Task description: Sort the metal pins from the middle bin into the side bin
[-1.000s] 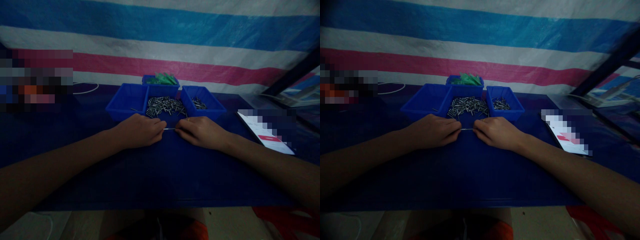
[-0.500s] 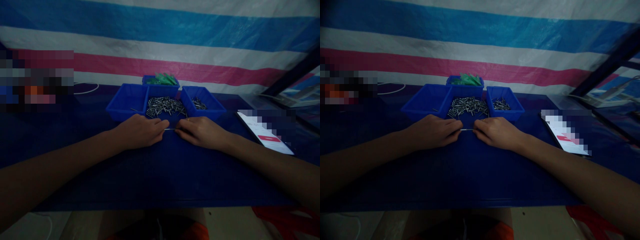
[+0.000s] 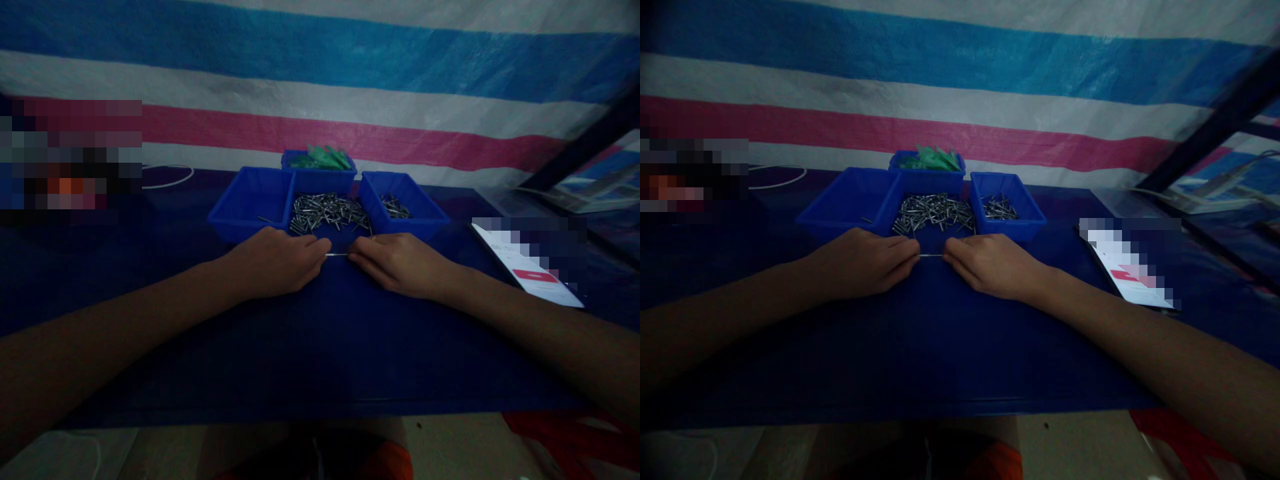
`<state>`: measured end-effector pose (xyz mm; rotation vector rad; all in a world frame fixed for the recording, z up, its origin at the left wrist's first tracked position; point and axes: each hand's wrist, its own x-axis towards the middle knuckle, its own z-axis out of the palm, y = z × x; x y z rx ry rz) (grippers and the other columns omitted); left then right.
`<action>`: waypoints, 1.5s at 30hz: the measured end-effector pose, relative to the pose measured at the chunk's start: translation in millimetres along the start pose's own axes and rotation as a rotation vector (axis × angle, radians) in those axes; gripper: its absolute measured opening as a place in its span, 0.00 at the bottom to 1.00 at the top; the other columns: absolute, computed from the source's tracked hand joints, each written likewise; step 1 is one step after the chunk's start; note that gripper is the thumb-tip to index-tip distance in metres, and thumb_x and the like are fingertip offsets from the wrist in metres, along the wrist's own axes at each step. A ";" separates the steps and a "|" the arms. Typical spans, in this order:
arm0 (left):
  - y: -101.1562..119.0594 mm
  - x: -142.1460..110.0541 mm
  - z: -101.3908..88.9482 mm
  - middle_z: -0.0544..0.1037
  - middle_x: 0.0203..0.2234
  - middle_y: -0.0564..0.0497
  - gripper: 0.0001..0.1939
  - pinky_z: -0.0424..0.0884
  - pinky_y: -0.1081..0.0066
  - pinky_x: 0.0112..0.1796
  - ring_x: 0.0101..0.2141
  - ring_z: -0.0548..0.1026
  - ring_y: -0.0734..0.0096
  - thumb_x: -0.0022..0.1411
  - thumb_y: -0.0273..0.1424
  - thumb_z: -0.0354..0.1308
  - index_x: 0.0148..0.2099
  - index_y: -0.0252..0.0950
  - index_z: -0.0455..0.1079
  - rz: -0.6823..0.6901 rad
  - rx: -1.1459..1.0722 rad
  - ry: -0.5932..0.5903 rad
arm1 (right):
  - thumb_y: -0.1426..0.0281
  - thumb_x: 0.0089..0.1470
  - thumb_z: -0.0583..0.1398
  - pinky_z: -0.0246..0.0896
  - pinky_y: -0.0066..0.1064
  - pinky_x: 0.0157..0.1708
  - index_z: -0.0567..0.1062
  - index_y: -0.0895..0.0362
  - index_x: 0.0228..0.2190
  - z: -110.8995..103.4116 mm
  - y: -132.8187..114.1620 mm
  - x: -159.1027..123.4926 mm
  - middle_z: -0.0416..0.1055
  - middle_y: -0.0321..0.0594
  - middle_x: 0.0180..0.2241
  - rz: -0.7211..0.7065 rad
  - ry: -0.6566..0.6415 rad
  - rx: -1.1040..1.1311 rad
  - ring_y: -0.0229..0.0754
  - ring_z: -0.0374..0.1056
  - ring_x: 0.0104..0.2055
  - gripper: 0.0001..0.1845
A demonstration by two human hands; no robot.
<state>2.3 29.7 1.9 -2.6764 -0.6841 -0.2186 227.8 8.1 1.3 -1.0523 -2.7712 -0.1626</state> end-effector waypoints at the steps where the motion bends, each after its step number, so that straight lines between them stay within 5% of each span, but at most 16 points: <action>1: -0.1 0.5 -0.1 0.74 0.25 0.54 0.09 0.45 0.74 0.18 0.18 0.67 0.75 0.64 0.32 0.42 0.37 0.36 0.62 -0.001 0.004 0.000 | 0.66 0.62 0.44 0.50 0.27 0.25 0.65 0.59 0.30 -0.1 0.0 0.2 0.66 0.37 0.23 0.001 -0.001 0.001 0.35 0.61 0.23 0.16; 45: 0.3 1.9 -2.1 0.74 0.22 0.55 0.12 0.47 0.73 0.19 0.18 0.71 0.74 0.64 0.34 0.43 0.36 0.36 0.65 -0.024 0.000 -0.069 | 0.63 0.63 0.44 0.52 0.27 0.27 0.66 0.58 0.31 -1.8 -1.1 1.1 0.66 0.37 0.25 0.010 -0.036 0.029 0.35 0.62 0.25 0.17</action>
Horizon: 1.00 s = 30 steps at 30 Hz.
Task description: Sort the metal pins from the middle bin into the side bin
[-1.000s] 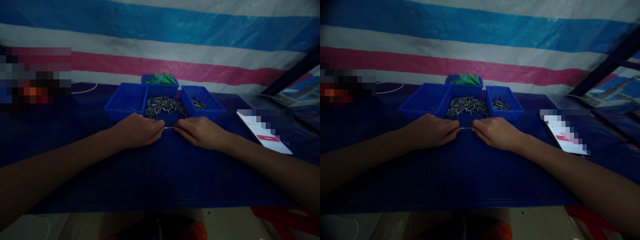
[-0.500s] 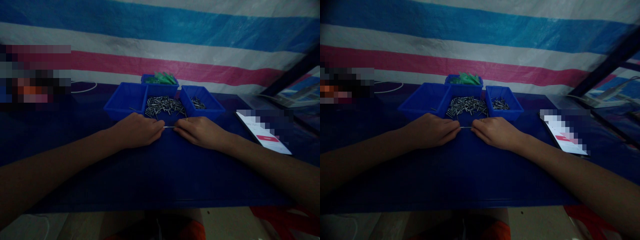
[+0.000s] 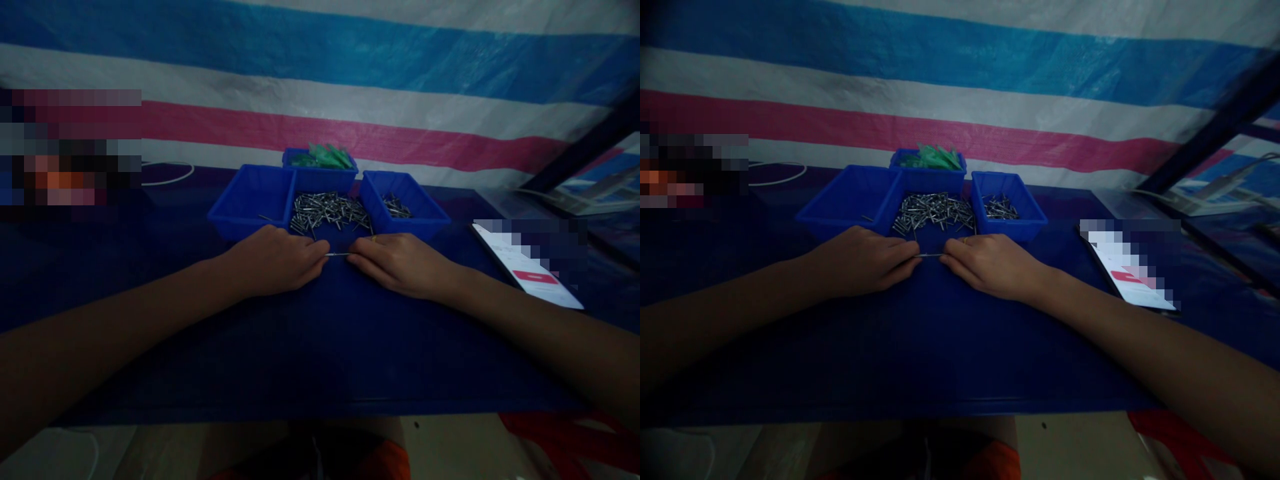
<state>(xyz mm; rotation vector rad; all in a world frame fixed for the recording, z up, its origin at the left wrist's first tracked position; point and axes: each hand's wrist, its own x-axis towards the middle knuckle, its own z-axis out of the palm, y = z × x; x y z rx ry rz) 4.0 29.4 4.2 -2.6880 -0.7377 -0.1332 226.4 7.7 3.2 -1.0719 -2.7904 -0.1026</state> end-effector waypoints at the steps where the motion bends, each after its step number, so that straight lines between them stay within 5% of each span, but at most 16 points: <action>1: 0.1 0.0 -0.1 0.74 0.22 0.55 0.11 0.47 0.73 0.19 0.18 0.71 0.73 0.64 0.34 0.43 0.36 0.36 0.65 0.002 0.003 0.005 | 0.63 0.63 0.44 0.52 0.27 0.27 0.66 0.58 0.31 -0.1 0.1 0.1 0.66 0.37 0.25 0.000 -0.002 -0.004 0.35 0.63 0.25 0.17; 23: -0.2 -1.2 3.0 0.74 0.21 0.55 0.11 0.49 0.75 0.18 0.18 0.70 0.75 0.64 0.34 0.44 0.35 0.35 0.65 0.051 -0.002 0.132 | 0.64 0.63 0.44 0.50 0.27 0.26 0.66 0.59 0.31 1.5 0.7 -0.8 0.65 0.36 0.25 -0.002 0.011 -0.009 0.34 0.60 0.24 0.17; 30: 0.0 -2.4 0.4 0.76 0.26 0.54 0.13 0.58 0.76 0.22 0.24 0.73 0.76 0.66 0.32 0.40 0.38 0.36 0.66 0.146 -0.052 0.177 | 0.64 0.63 0.43 0.51 0.28 0.27 0.66 0.58 0.30 -0.6 -0.6 0.0 0.65 0.37 0.24 -0.007 0.004 -0.002 0.35 0.60 0.24 0.17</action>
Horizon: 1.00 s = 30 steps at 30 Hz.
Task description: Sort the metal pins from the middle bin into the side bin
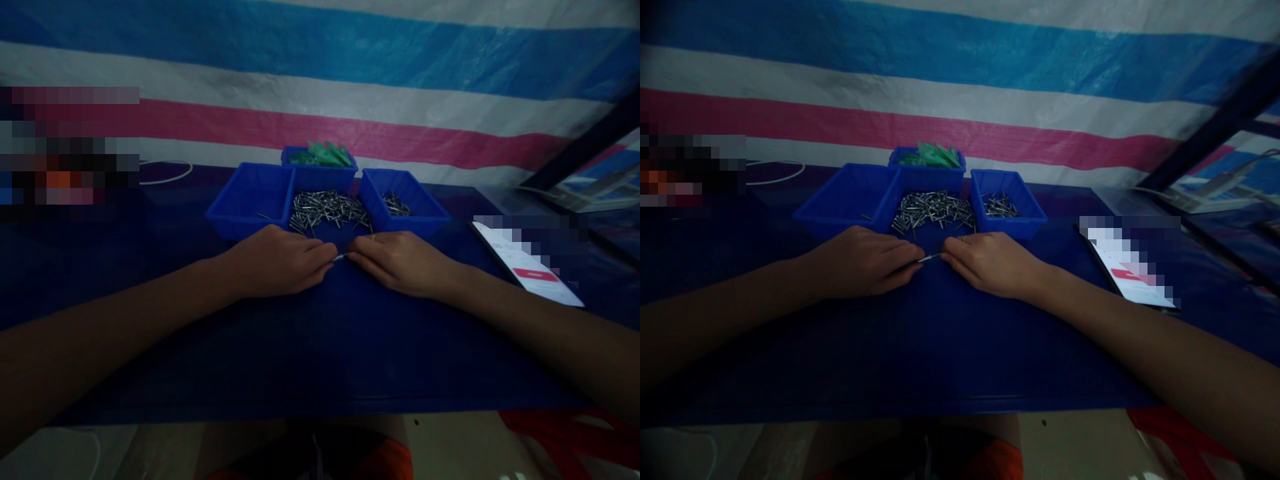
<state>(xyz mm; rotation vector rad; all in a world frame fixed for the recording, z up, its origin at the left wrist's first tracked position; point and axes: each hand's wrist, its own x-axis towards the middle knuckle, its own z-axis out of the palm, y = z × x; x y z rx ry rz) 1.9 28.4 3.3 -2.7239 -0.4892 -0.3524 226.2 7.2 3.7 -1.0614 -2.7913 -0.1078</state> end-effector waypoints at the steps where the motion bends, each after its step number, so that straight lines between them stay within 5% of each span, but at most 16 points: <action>1: 0.2 -0.1 -0.3 0.76 0.27 0.54 0.13 0.59 0.76 0.23 0.26 0.74 0.76 0.66 0.32 0.40 0.40 0.36 0.66 0.006 -0.006 0.001 | 0.65 0.63 0.43 0.51 0.28 0.27 0.66 0.58 0.30 -0.1 0.1 0.0 0.65 0.37 0.24 0.001 -0.002 0.001 0.35 0.60 0.24 0.17; 10: 0.5 -2.7 0.3 0.76 0.29 0.54 0.14 0.60 0.76 0.23 0.26 0.73 0.77 0.66 0.31 0.42 0.50 0.37 0.63 0.058 0.019 0.044 | 0.65 0.63 0.42 0.50 0.28 0.26 0.65 0.58 0.31 1.1 2.2 -0.5 0.65 0.37 0.25 -0.003 -0.012 0.033 0.35 0.59 0.24 0.17; 30: -1.5 -3.8 0.2 0.71 0.46 0.47 0.13 0.66 0.76 0.26 0.35 0.74 0.72 0.64 0.29 0.43 0.46 0.38 0.67 0.154 0.086 0.105 | 0.66 0.63 0.44 0.50 0.27 0.26 0.65 0.58 0.31 3.4 4.5 -1.0 0.65 0.37 0.25 -0.034 0.010 -0.028 0.35 0.60 0.24 0.15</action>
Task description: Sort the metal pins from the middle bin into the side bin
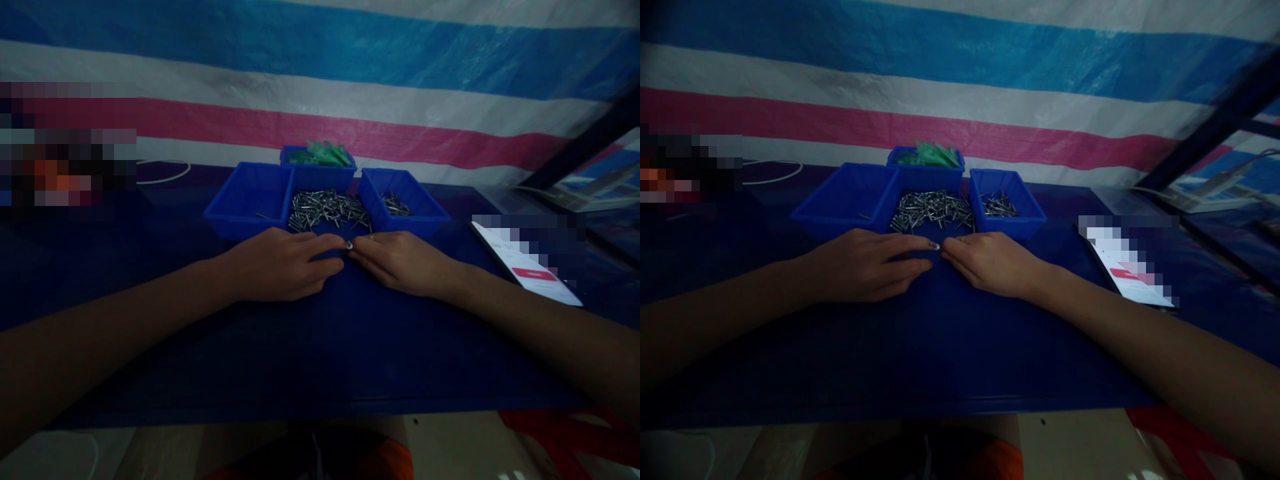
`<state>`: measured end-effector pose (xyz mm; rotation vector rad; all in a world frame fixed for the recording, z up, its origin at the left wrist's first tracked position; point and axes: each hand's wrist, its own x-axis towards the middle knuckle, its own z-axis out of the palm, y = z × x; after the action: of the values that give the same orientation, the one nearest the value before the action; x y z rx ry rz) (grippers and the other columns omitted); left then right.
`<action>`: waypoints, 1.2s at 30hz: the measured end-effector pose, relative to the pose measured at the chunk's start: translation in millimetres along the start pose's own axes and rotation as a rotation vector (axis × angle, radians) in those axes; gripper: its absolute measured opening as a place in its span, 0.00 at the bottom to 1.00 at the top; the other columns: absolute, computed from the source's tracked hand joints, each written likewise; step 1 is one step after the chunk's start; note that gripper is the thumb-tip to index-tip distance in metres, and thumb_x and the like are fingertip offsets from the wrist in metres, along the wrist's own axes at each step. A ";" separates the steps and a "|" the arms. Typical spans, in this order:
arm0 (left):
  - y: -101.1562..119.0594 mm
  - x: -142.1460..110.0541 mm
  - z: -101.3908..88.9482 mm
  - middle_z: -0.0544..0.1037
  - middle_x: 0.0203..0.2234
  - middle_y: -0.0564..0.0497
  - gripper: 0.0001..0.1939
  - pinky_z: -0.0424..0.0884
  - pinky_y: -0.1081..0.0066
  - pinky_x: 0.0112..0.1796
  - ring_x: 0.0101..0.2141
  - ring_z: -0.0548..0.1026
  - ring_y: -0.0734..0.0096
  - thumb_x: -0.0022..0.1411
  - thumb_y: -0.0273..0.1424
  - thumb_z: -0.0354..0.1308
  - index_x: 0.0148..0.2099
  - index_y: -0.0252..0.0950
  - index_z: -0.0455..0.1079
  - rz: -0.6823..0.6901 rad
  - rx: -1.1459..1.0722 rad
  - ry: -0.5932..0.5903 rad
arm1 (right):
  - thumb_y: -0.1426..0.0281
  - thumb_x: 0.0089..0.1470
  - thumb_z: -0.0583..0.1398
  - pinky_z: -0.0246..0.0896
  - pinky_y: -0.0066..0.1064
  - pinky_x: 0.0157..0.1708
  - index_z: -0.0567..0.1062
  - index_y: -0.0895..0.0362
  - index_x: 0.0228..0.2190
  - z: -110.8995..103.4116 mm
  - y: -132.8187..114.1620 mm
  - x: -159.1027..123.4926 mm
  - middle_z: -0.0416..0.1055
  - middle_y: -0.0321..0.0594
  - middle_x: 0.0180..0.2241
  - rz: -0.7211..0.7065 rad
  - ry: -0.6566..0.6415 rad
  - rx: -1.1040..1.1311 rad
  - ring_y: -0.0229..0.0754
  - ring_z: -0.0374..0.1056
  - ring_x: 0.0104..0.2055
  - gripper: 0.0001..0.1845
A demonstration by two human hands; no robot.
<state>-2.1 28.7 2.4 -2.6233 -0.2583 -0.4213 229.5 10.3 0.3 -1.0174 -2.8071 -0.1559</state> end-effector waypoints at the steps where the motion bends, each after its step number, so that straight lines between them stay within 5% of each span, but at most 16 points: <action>1: -0.2 0.1 -0.1 0.70 0.46 0.47 0.13 0.66 0.76 0.27 0.35 0.74 0.73 0.64 0.29 0.43 0.46 0.38 0.66 0.001 0.000 -0.017 | 0.66 0.63 0.44 0.50 0.27 0.26 0.65 0.58 0.31 0.0 -0.1 0.1 0.65 0.37 0.25 -0.001 0.001 -0.001 0.35 0.60 0.24 0.15; 8: -1.0 0.1 -1.1 0.68 0.50 0.47 0.16 0.67 0.77 0.30 0.39 0.73 0.73 0.64 0.30 0.43 0.51 0.40 0.64 -0.014 -0.034 -0.117 | 0.67 0.63 0.44 0.51 0.27 0.26 0.66 0.59 0.30 -2.2 -1.4 1.7 0.66 0.38 0.25 -0.010 0.006 0.002 0.35 0.61 0.24 0.16; 16: -0.7 -0.1 -0.5 0.66 0.54 0.47 0.17 0.68 0.75 0.26 0.34 0.75 0.73 0.63 0.29 0.44 0.54 0.36 0.62 0.022 0.014 0.006 | 0.68 0.62 0.44 0.57 0.27 0.27 0.68 0.63 0.40 1.6 2.5 -0.8 0.71 0.42 0.29 -0.061 0.060 -0.004 0.36 0.65 0.27 0.16; 24: 0.2 0.8 -1.6 0.68 0.53 0.47 0.16 0.68 0.74 0.27 0.34 0.75 0.73 0.63 0.28 0.45 0.51 0.34 0.64 0.020 0.027 0.045 | 0.70 0.62 0.45 0.57 0.26 0.27 0.68 0.62 0.38 0.2 2.2 -0.3 0.70 0.41 0.29 -0.053 0.035 0.018 0.36 0.65 0.27 0.14; 32: -0.7 3.4 1.5 0.75 0.33 0.51 0.13 0.62 0.76 0.23 0.31 0.72 0.73 0.63 0.31 0.47 0.47 0.37 0.68 -0.035 0.023 -0.040 | 0.67 0.63 0.44 0.53 0.26 0.27 0.68 0.60 0.35 -1.5 -2.4 -1.0 0.67 0.38 0.25 0.005 0.070 0.002 0.35 0.63 0.25 0.16; 36: -0.5 2.9 2.0 0.74 0.31 0.51 0.12 0.61 0.76 0.23 0.30 0.70 0.73 0.63 0.31 0.47 0.46 0.37 0.68 -0.044 0.016 -0.086 | 0.67 0.63 0.43 0.53 0.26 0.27 0.67 0.59 0.34 -1.8 -4.0 -0.6 0.66 0.38 0.23 0.005 0.121 -0.015 0.36 0.62 0.25 0.16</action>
<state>1.0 30.4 1.9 -2.6279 -0.3470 -0.3206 227.6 6.6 1.8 -0.9828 -2.6984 -0.2307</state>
